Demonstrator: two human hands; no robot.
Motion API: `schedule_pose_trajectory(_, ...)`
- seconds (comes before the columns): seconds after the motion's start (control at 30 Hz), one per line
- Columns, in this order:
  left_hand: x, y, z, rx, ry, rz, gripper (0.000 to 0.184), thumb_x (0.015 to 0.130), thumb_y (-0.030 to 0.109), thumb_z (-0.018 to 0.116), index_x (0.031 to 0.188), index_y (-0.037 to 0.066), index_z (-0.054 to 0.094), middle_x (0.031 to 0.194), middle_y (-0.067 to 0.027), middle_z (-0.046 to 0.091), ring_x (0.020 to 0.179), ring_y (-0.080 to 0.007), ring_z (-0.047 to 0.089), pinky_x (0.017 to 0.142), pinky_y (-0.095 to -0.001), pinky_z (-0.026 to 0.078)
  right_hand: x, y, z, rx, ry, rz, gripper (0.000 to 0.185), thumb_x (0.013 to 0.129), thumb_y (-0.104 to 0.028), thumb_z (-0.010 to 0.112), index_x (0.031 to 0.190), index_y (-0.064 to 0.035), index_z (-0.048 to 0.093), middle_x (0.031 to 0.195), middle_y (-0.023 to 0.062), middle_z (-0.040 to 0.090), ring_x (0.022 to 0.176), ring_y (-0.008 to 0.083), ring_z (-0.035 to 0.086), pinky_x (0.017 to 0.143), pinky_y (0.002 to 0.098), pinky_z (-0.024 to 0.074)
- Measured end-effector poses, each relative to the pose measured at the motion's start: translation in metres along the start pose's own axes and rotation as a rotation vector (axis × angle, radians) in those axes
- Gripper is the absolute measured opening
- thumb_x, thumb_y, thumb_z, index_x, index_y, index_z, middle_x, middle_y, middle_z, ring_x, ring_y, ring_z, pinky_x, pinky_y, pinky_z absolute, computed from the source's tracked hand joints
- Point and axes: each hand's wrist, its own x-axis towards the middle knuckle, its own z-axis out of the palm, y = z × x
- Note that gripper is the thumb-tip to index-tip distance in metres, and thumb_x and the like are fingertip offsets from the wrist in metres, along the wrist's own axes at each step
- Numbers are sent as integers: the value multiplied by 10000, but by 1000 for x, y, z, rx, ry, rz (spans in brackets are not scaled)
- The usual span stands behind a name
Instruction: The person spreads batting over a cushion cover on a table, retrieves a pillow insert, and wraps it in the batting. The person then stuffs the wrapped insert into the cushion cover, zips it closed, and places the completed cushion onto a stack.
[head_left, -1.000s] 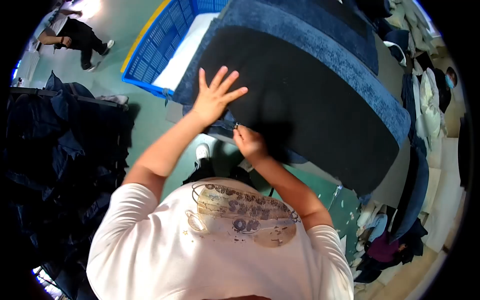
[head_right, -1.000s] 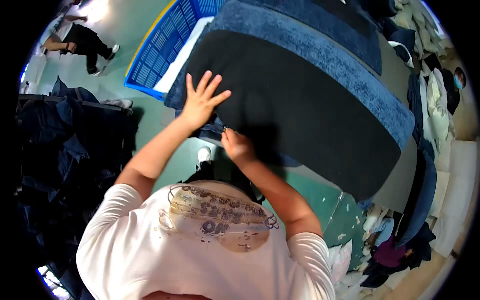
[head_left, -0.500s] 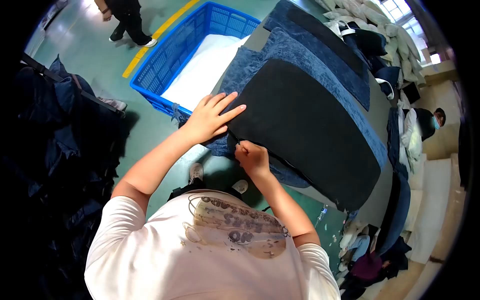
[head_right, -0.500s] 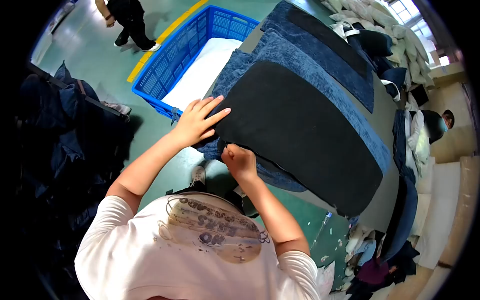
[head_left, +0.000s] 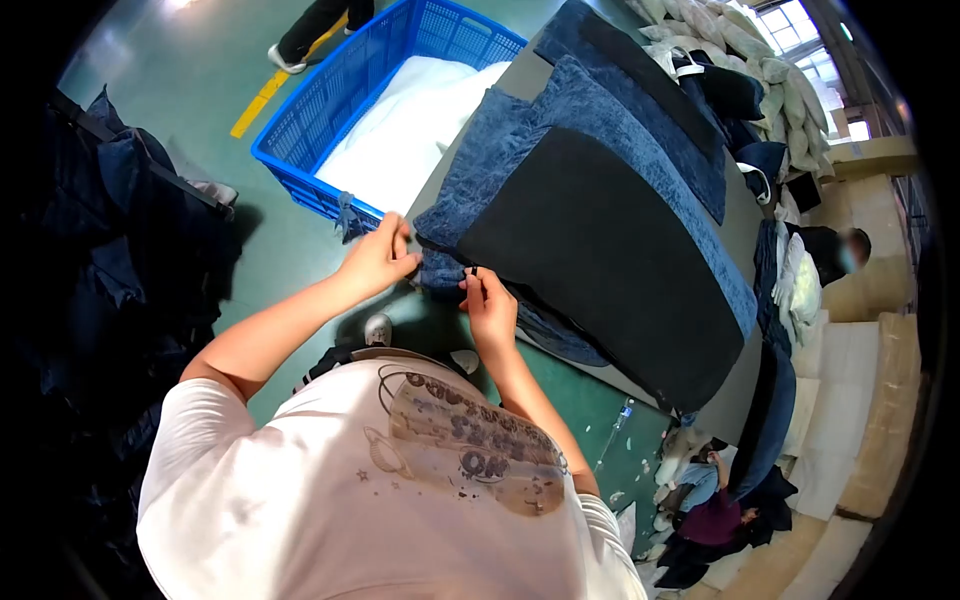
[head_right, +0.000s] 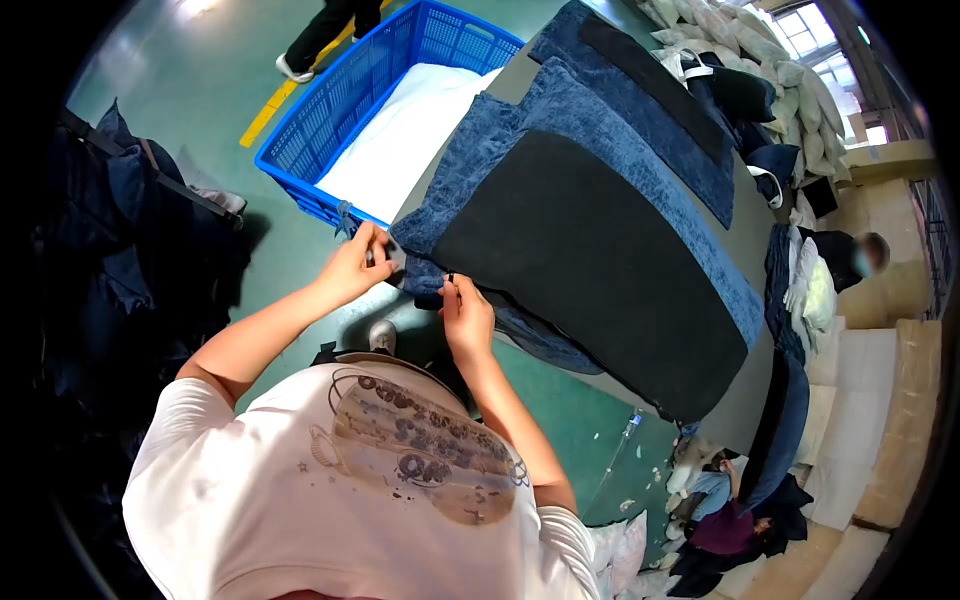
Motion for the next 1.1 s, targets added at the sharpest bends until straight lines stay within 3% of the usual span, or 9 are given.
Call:
schedule_pose_trajectory(0.03,-3,8,-7,-419,-239,-337,390,888,301,729,1057,65,468,814,-54,626,545,-173,597,430,-281,426,-3,-1,0,189,-16,73,247,1009,-238,573,1105,-31,668,870,80,697,636,142,638,596,266,496)
schedule_pose_trajectory(0.13,7,28,10,-858,-284,-613,406,912,370,695,1071,77,464,846,-64,641,458,-172,566,344,-256,353,2,-2,11,628,-7,255,276,1038,-249,541,1177,-45,662,963,39,675,685,108,620,621,248,502)
schedule_pose_trajectory(0.27,42,31,23,-1029,-171,-633,441,903,373,696,1124,42,505,868,-117,630,422,-182,553,362,-262,366,5,-13,14,1005,86,485,212,1016,-177,576,1148,-33,661,919,16,662,678,81,598,580,222,505)
schedule_pose_trajectory(0.43,53,14,42,-883,-35,-325,164,986,148,592,1093,25,573,715,-14,556,408,-77,366,590,-257,493,14,-2,18,1197,180,544,110,977,-85,623,1052,-9,649,884,46,655,648,67,579,526,164,497)
schedule_pose_trajectory(0.53,51,18,41,-884,-33,-294,161,1003,166,584,1093,33,573,706,-5,554,437,-72,384,645,-274,499,17,-11,25,1224,252,619,78,967,-68,631,1018,-9,641,861,51,648,645,73,581,528,165,502)
schedule_pose_trajectory(0.7,55,23,21,-740,-272,-325,238,1015,180,579,1198,30,558,755,-26,583,488,-66,402,490,-189,392,25,-8,27,1265,358,622,94,956,-78,648,1028,-23,628,840,17,637,654,71,579,535,204,490)
schedule_pose_trajectory(0.83,48,23,33,-726,-149,-210,400,1012,177,584,1356,6,470,739,-30,571,518,-73,456,482,-227,380,38,-17,40,1285,467,500,72,960,-85,629,992,-39,584,821,11,605,632,54,505,510,198,431)
schedule_pose_trajectory(0.97,52,27,17,-397,-137,-116,317,997,184,603,1241,4,509,721,-8,549,518,-77,472,501,-231,399,28,-46,64,1193,288,446,56,971,-123,582,963,-98,532,789,2,582,610,64,473,506,207,385)
schedule_pose_trajectory(1.1,60,52,-16,30,48,78,384,851,146,737,1175,34,564,932,-99,618,833,-206,631,740,-335,515,19,-39,41,736,129,484,68,922,-146,681,913,-89,647,690,-31,564,587,65,488,538,214,406)
